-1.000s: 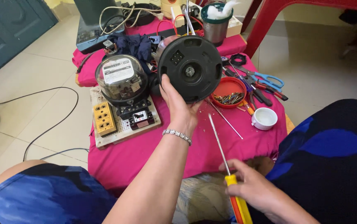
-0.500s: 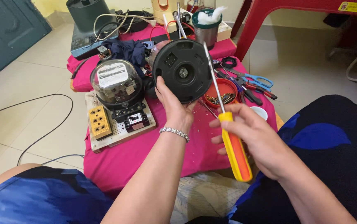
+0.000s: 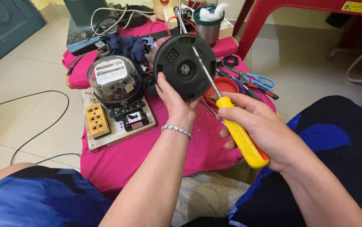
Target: The person sits on the floor and works on a small table, first handling a yellow electrical socket and a red container of screws. They then pick up a black blender base, turn it over, and use a yellow screwdriver to unscrew the bottom cover.
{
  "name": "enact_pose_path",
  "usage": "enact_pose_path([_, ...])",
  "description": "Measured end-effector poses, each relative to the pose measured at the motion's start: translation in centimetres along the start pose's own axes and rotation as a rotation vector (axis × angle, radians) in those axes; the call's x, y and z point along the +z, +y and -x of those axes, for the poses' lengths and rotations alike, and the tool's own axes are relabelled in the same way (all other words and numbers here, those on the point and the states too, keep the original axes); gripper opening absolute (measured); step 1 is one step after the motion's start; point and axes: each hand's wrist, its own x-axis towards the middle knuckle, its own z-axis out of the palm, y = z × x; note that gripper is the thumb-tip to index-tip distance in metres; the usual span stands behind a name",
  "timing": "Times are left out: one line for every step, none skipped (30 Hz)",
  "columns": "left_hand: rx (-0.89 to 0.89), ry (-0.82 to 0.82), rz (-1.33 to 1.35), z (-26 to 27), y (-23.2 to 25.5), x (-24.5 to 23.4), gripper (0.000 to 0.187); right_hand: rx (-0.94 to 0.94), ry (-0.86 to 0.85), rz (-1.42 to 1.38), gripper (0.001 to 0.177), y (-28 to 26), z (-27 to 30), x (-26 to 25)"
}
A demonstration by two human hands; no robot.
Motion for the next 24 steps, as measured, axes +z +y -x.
enact_pose_path([0.0, 0.0, 0.001, -0.1, 0.0, 0.0, 0.07, 0.0, 0.0, 0.001, 0.053, -0.1, -0.2, 0.0])
enact_pose_path([-0.005, 0.003, 0.016, -0.2, -0.1, 0.0, 0.07, -0.02, -0.028, 0.001, 0.055, -0.2, -0.4, 0.0])
enact_pose_path([-0.011, 0.007, 0.031, -0.3, -0.1, 0.0, 0.069, -0.039, -0.057, 0.002, 0.058, -0.3, -0.6, 0.0])
enact_pose_path([-0.012, 0.007, 0.033, -0.1, 0.0, 0.1, 0.069, -0.038, -0.056, 0.004, 0.058, -0.4, -0.7, 0.0])
enact_pose_path([-0.015, 0.003, 0.031, 0.1, 0.1, 0.1, 0.07, -0.061, -0.066, -0.03, 0.059, -0.5, -0.8, 0.0])
enact_pose_path([-0.017, 0.0, 0.029, 0.4, 0.2, 0.1, 0.07, -0.083, -0.076, -0.064, 0.061, -0.5, -1.0, 0.0])
enact_pose_path([-0.018, 0.001, 0.03, 0.3, 0.1, 0.0, 0.07, -0.082, -0.076, -0.063, 0.061, -0.7, -0.9, 0.1])
enact_pose_path([-0.013, 0.007, 0.035, 0.3, 0.0, -0.1, 0.071, -0.078, -0.065, -0.076, 0.06, -0.9, -0.8, 0.1])
enact_pose_path([-0.008, 0.012, 0.039, 0.3, -0.1, -0.1, 0.072, -0.075, -0.052, -0.089, 0.059, -1.2, -0.7, 0.2])
enact_pose_path([-0.008, 0.011, 0.041, 0.2, -0.2, -0.3, 0.072, -0.076, -0.052, -0.087, 0.059, -1.3, -0.7, 0.1])
enact_pose_path([-0.006, 0.015, 0.037, 0.2, -0.4, -0.5, 0.075, -0.043, -0.032, -0.114, 0.046, -1.4, -0.7, 0.0])
enact_pose_path([-0.004, 0.019, 0.032, 0.2, -0.6, -0.7, 0.078, -0.01, -0.013, -0.141, 0.037, -1.5, -0.7, -0.2])
enact_pose_path([-0.006, 0.019, 0.034, 0.0, -0.8, -0.9, 0.078, -0.01, -0.011, -0.139, 0.037, -1.2, -1.1, -0.8])
enact_pose_path([0.013, 0.008, 0.039, -0.2, -1.0, -1.2, 0.074, 0.017, -0.038, -0.188, 0.035, -0.9, -1.5, -1.4])
enact_pose_path([0.033, -0.003, 0.044, -0.5, -1.2, -1.3, 0.069, 0.043, -0.067, -0.237, 0.034, -0.5, -2.0, -2.1])
enact_pose_path([0.033, -0.005, 0.045, -0.3, -1.3, -1.4, 0.069, 0.042, -0.066, -0.236, 0.034, -0.7, -2.0, -2.2])
enact_pose_path([0.014, 0.007, 0.048, -0.1, -1.3, -1.4, 0.078, 0.056, -0.114, -0.321, 0.034, -0.9, -2.0, -2.4])
enact_pose_path([-0.005, 0.018, 0.052, 0.1, -1.2, -1.5, 0.087, 0.071, -0.162, -0.407, 0.033, -1.0, -2.0, -2.5])
enact_pose_path([-0.005, 0.016, 0.053, 0.1, -1.4, -1.6, 0.087, 0.069, -0.162, -0.406, 0.033, -1.0, -2.1, -2.8])
enact_pose_path([-0.005, 0.016, 0.049, 0.0, -1.5, -1.8, 0.085, 0.089, -0.205, -0.497, 0.033, -1.0, -2.2, -3.0])
enact_pose_path([-0.005, 0.015, 0.045, -0.1, -1.6, -1.9, 0.082, 0.109, -0.248, -0.589, 0.033, -1.0, -2.3, -3.2])
enact_pose_path([-0.005, 0.013, 0.047, -0.1, -1.7, -2.0, 0.082, 0.106, -0.248, -0.587, 0.033, -0.9, -2.3, -3.3])
enact_pose_path([-0.012, 0.022, 0.053, -0.1, -1.9, -2.1, 0.086, 0.116, -0.269, -0.595, 0.032, -0.8, -2.3, -3.4])
enact_pose_path([-0.019, 0.032, 0.059, -0.2, -2.0, -2.2, 0.09, 0.127, -0.29, -0.604, 0.031, -0.7, -2.3, -3.5])
